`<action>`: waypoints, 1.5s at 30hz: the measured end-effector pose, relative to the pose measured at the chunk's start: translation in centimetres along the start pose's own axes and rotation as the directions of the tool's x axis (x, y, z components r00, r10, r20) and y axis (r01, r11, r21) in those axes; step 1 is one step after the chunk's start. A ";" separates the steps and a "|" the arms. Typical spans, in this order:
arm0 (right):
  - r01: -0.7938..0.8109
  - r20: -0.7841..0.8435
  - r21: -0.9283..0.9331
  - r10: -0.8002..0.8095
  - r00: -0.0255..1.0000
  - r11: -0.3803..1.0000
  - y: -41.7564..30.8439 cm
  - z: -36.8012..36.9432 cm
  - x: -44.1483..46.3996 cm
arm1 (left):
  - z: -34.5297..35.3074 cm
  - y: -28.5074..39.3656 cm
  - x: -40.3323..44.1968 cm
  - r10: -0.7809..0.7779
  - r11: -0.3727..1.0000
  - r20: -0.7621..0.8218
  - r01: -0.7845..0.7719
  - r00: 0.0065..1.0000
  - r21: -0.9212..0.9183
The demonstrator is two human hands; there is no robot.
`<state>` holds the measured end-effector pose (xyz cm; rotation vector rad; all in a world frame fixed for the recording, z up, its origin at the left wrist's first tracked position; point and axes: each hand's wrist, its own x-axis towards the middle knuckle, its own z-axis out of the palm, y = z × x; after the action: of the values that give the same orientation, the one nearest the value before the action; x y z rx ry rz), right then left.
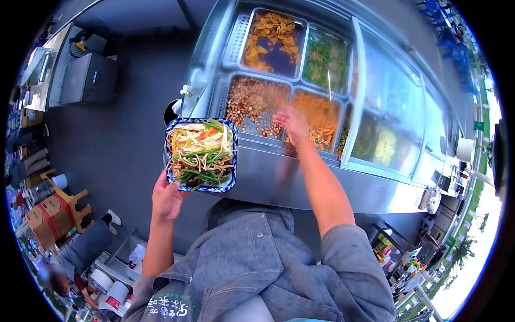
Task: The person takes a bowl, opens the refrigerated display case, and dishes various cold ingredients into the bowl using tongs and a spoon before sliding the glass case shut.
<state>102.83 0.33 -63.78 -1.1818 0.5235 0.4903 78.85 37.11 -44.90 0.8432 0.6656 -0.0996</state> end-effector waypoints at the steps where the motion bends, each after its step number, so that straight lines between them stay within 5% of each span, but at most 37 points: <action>1: -0.005 0.010 -0.014 0.005 1.000 1.000 -0.9 0.0 -1.2 | -0.2 -0.1 0.2 0.002 1.000 0.000 -0.002 1.000 -0.006; 15: 0.246 0.158 0.013 -0.245 0.957 0.969 -13.5 4.7 -20.9 | -1.5 -0.7 3.1 -0.062 0.997 0.173 0.053 0.983 0.054; 21: 0.364 0.260 -0.011 -0.349 0.900 0.931 -12.7 9.4 -25.8 | 0.8 1.4 3.4 -0.086 0.995 0.253 0.071 0.964 0.068; 23: 0.581 0.356 -0.328 -0.472 0.806 0.745 -10.5 10.4 -26.4 | 1.5 2.0 3.4 -0.079 0.996 0.279 0.062 0.957 0.071; 24: 0.588 0.357 -0.324 -0.479 0.802 0.741 -9.8 10.7 -26.7 | 1.8 2.4 3.3 -0.082 0.995 0.287 0.063 0.954 0.078; 26: 0.882 0.743 -0.466 -0.570 0.351 -0.064 -8.2 11.0 -27.5 | 2.0 2.8 3.1 -0.081 0.995 0.297 0.059 0.951 0.085; 33: 0.872 0.791 -0.409 -0.581 0.191 -0.270 -5.3 10.4 -28.5 | 3.1 3.0 3.3 -0.100 0.991 0.316 0.065 0.944 0.120; 45: 0.886 0.770 -0.408 -0.605 0.204 -0.221 -6.6 9.3 -28.6 | 2.7 3.1 3.5 -0.084 0.995 0.355 0.059 0.931 0.082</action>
<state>85.66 4.70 -38.57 -2.0909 -1.0459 -0.3578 84.02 37.82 -43.58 0.8406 0.3495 -0.3367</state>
